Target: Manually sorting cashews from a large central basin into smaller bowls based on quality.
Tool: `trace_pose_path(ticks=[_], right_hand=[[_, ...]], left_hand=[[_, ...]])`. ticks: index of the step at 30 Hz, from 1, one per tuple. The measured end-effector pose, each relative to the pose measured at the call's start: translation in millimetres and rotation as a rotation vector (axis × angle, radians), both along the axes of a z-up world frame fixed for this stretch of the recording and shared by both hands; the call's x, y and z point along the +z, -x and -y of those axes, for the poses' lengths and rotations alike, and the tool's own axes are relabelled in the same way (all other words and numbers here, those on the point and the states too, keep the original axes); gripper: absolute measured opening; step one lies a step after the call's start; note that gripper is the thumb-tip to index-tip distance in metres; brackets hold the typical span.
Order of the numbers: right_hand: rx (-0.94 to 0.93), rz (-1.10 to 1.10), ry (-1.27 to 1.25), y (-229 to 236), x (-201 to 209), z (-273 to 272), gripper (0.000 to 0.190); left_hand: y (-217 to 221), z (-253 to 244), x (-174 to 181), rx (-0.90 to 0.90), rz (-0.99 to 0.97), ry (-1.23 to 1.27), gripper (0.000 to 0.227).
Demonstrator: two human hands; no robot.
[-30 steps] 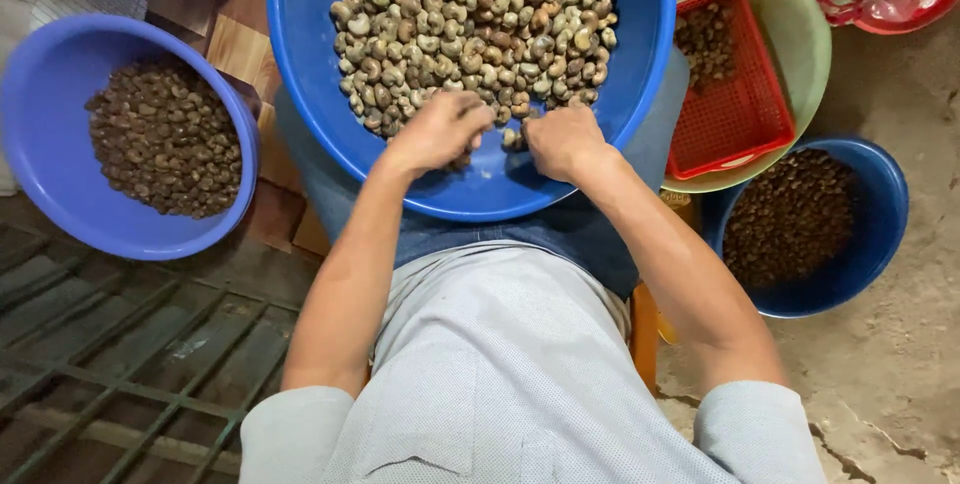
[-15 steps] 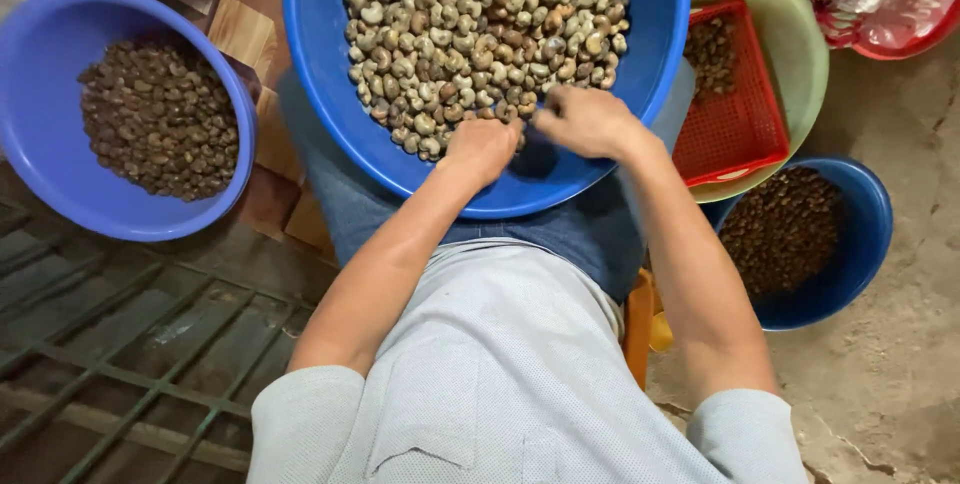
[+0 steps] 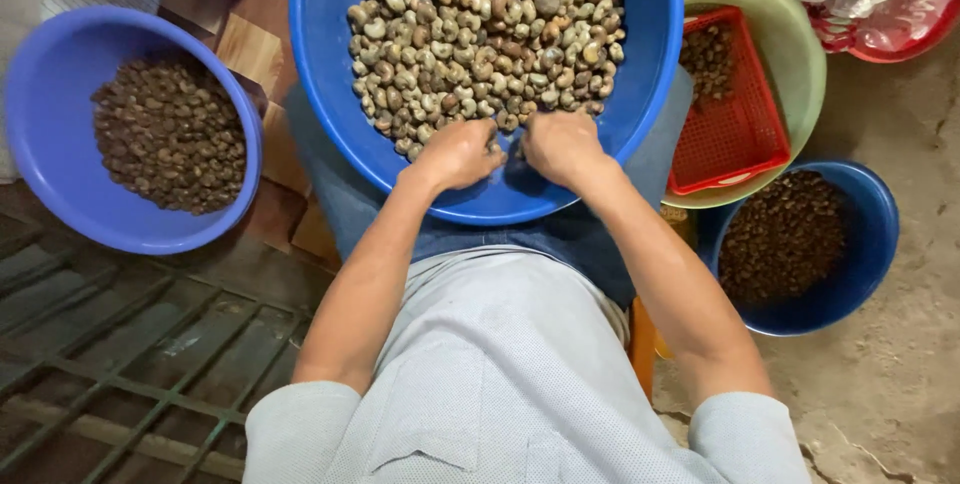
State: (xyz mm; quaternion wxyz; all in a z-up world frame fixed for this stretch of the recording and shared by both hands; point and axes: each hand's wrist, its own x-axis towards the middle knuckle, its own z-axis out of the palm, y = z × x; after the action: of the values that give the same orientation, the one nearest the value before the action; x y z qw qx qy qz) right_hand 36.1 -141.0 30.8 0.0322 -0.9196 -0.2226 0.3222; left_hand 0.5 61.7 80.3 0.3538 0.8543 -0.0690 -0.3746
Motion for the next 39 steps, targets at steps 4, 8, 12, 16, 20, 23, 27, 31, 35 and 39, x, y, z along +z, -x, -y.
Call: trace_pose_path(ticks=[4,8,12,16,20,23,27,31,35,39], right_hand=[[0.111,0.076,0.001,24,-56,-4,0.025],[0.211,0.087,0.039,36,-75,-18,0.025],[0.241,0.081,0.001,32,-69,-21,0.022],[-0.004,-0.284,-0.264,14,16,-31,0.044],[-0.763,-0.744,-0.913,17,48,-40,0.027],[-1.060,-0.955,-1.262,22,-10,-43,0.023],[-1.325,-1.093,-1.550,30,-39,-36,0.038],[-1.350,-1.017,-1.670,29,8,-27,0.047],[-1.426,-0.974,-1.570,17,47,-14,0.053],[-1.535,-0.903,-1.517,1,95,15,0.057]], left_hand=[[1,-20,41,0.117,-0.029,0.124,0.034],[7,-28,50,0.270,0.008,0.122,0.033],[5,-36,19,0.441,0.030,0.269,0.037],[1,-22,20,0.750,0.022,0.533,0.031],[-8,-4,37,1.100,0.067,1.040,0.020],[-9,11,32,1.023,0.189,1.088,0.024],[-4,30,19,0.743,0.370,0.972,0.029],[-7,50,49,0.580,0.428,0.971,0.024],[-14,61,71,0.571,0.523,0.933,0.022],[-23,45,70,0.594,0.651,0.743,0.023]])
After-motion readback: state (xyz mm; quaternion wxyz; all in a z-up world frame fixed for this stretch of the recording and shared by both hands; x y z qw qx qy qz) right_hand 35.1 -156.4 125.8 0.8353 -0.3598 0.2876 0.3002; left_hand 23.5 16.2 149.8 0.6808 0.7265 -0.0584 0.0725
